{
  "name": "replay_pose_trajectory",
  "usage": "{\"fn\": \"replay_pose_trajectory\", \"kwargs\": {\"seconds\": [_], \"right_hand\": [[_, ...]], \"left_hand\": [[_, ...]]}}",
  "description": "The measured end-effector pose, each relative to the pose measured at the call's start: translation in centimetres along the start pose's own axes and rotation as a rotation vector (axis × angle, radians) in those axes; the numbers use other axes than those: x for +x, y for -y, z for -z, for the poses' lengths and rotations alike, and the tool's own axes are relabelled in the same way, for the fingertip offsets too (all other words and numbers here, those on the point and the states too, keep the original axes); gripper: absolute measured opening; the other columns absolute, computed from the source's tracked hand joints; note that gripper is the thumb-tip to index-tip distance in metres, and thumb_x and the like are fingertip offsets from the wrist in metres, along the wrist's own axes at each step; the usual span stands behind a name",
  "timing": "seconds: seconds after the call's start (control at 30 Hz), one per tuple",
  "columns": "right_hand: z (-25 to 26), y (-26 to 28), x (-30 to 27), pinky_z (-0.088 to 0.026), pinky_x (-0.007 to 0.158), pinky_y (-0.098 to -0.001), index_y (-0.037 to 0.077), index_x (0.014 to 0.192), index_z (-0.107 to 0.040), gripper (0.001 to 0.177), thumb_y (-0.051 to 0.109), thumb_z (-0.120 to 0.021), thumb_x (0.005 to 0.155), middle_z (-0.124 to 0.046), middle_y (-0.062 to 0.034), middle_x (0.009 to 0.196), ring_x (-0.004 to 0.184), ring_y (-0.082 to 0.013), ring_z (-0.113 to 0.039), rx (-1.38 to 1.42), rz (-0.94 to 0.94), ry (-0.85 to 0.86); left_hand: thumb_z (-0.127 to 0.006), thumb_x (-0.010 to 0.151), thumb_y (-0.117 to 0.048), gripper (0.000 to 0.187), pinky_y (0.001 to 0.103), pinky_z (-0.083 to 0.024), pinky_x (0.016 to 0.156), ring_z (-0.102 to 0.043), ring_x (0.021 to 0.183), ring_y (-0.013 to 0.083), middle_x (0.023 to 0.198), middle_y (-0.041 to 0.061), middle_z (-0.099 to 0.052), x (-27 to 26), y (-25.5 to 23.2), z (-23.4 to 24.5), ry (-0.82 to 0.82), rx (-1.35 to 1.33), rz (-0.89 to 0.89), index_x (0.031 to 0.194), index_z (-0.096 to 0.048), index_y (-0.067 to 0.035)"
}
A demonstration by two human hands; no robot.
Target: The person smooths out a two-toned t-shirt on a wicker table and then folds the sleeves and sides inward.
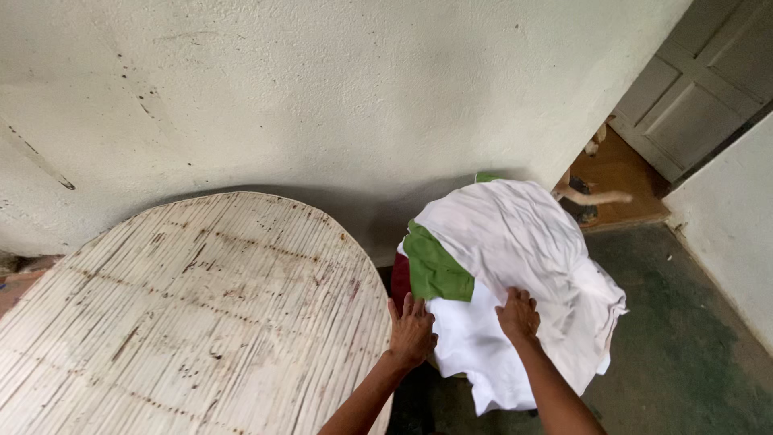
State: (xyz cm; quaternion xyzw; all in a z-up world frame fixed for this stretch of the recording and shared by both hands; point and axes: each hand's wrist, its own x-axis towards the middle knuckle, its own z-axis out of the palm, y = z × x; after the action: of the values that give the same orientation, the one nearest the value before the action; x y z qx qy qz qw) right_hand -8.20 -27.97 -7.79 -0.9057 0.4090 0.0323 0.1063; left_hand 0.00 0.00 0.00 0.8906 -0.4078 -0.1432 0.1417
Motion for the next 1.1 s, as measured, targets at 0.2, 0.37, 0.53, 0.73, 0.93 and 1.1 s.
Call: {"fn": "replay_pose_trajectory", "kwargs": {"seconds": [0.2, 0.37, 0.53, 0.73, 0.93, 1.1], "right_hand": [[-1.4, -1.4, 2.0, -0.051, 0.094, -0.0472, 0.021, 0.107, -0.067, 0.015, 0.028, -0.07, 0.095, -0.063, -0.0015, 0.123, 0.12, -0.0275, -0.059, 0.045, 0.053, -0.114], [0.3, -4.3, 4.5, -0.052, 0.085, -0.0481, 0.012, 0.109, -0.061, 0.019, 0.028, -0.065, 0.1, -0.071, -0.0092, 0.101, 0.098, -0.0306, -0.067, 0.309, 0.045, -0.069], [5.9, -4.6, 3.7, -0.051, 0.075, -0.0413, 0.005, 0.108, -0.056, 0.019, 0.022, -0.062, 0.101, -0.069, -0.0144, 0.087, 0.078, -0.0317, -0.065, 0.712, 0.093, -0.176], [15.5, 0.6, 0.4, -0.046, 0.066, -0.0353, 0.002, 0.099, -0.055, 0.016, 0.015, -0.064, 0.099, -0.057, -0.0105, 0.077, 0.07, -0.0204, -0.05, 0.822, 0.241, -0.13], [23.9, 4.1, -3.5, -0.036, 0.062, -0.0233, 0.005, 0.095, -0.057, 0.009, 0.007, -0.064, 0.1, -0.049, 0.0031, 0.079, 0.071, -0.0076, -0.041, 1.129, 0.438, -0.13], [29.8, 6.9, -6.2, -0.042, 0.065, -0.0199, 0.011, 0.1, -0.061, 0.005, 0.012, -0.066, 0.099, -0.058, 0.0033, 0.081, 0.073, -0.0039, -0.05, 1.156, 0.587, -0.134]], "left_hand": [[-0.076, 0.086, -0.023, 0.029, 0.077, -0.009, 0.116, -0.027, 0.149, 0.0445, 0.146, 0.022, -0.047, 3.7, -2.4, -0.1, 0.011, -0.024, -0.012, 0.107, -0.071, -0.004], [-0.076, 0.087, -0.024, 0.03, 0.078, -0.008, 0.116, -0.027, 0.149, 0.0427, 0.145, 0.02, -0.048, 6.1, -3.4, -1.0, 0.061, -0.066, 0.009, 0.112, -0.07, -0.007], [-0.075, 0.087, -0.023, 0.038, 0.074, -0.01, 0.118, -0.03, 0.148, 0.0399, 0.145, 0.017, -0.049, 8.2, -5.1, -1.3, 0.052, -0.136, 0.012, 0.122, -0.068, -0.011], [-0.081, 0.084, -0.029, 0.074, 0.072, -0.014, 0.119, -0.033, 0.146, 0.0379, 0.151, 0.016, -0.045, 9.0, -7.0, 0.0, -0.021, -0.235, 0.062, 0.147, -0.044, -0.013], [-0.088, 0.075, -0.041, 0.109, 0.072, -0.026, 0.112, -0.033, 0.143, 0.0405, 0.157, 0.018, -0.034, 8.0, -8.9, 5.3, -0.146, -0.331, 0.278, 0.155, -0.021, -0.011], [-0.08, 0.08, -0.024, 0.063, 0.065, -0.043, 0.102, -0.062, 0.122, 0.0356, 0.134, 0.01, -0.061, 9.0, -8.0, 3.6, -0.267, -0.463, 0.276, 0.137, -0.053, -0.019]]}}
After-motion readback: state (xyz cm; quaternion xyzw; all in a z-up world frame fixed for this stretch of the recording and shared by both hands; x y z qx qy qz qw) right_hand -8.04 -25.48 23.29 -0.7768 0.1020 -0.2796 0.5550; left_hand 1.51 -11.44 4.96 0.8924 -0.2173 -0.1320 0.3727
